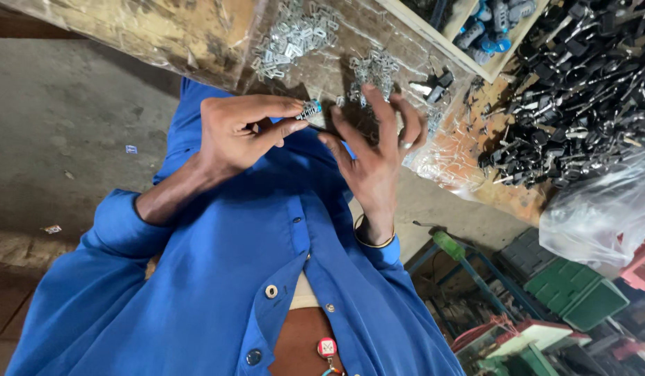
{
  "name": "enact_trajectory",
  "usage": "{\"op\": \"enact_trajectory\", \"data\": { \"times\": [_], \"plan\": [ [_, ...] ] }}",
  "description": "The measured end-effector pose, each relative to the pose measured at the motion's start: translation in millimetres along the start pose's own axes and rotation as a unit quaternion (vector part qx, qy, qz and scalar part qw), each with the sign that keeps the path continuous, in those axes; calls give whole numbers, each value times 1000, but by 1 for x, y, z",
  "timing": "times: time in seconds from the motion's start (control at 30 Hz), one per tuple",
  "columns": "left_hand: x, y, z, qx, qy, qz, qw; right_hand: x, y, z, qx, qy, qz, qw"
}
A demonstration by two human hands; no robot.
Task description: The person sits at a workshop bench and assembles small hardware parts by hand. They hold a blue cylindrical component in one hand and repeatedly press small metal pieces onto it, taking parts from piles and compartments on the bench and setting finished pieces aside.
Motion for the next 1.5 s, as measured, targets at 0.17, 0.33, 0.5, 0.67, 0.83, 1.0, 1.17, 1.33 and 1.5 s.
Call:
{"op": "enact_trajectory", "data": {
  "times": [0.17, 0.33, 0.5, 0.67, 0.83, 1.0, 1.17, 1.33, 1.5],
  "plan": [
    [2, 7, -16, -32, 28, 22, 999, -20, -10, -2, 52, -22, 1, 998],
    [3, 6, -27, -26, 44, 17, 999, -23, -13, -9, 83, -21, -101, 991],
    [5, 5, -27, -13, 43, 24, 999, -21, -19, -9, 212, -71, -214, 951],
    [6, 4, -27, -11, 46, 22, 999, -19, -11, -12, 318, -41, -201, 926],
    [5, 5, -26, 20, 53, 10, 998, -19, -1, -9, 259, -84, -111, 956],
    [0, 3, -30, 70, 55, -41, 995, -24, -4, -17, 304, -94, -219, 922],
    [-1, 3, -33, 109, 65, -69, 990, -20, -1, -11, 285, -91, -199, 933],
    [0, -2, -36, 126, 77, -94, 985, -24, -16, 2, 182, 19, -119, 976],
    [3, 0, -37, 73, 84, -65, 992, -38, -60, 19, 58, -65, -235, 968]
  ]
}}
Point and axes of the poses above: each hand's wrist, its own x-axis towards the middle knuckle, its own z-axis out of the back of the hand, y = z × x, the point moved 5 cm from there along x, towards the middle knuckle, and after that the axes turned 9 degrees about -x, right-handed, at the moved point
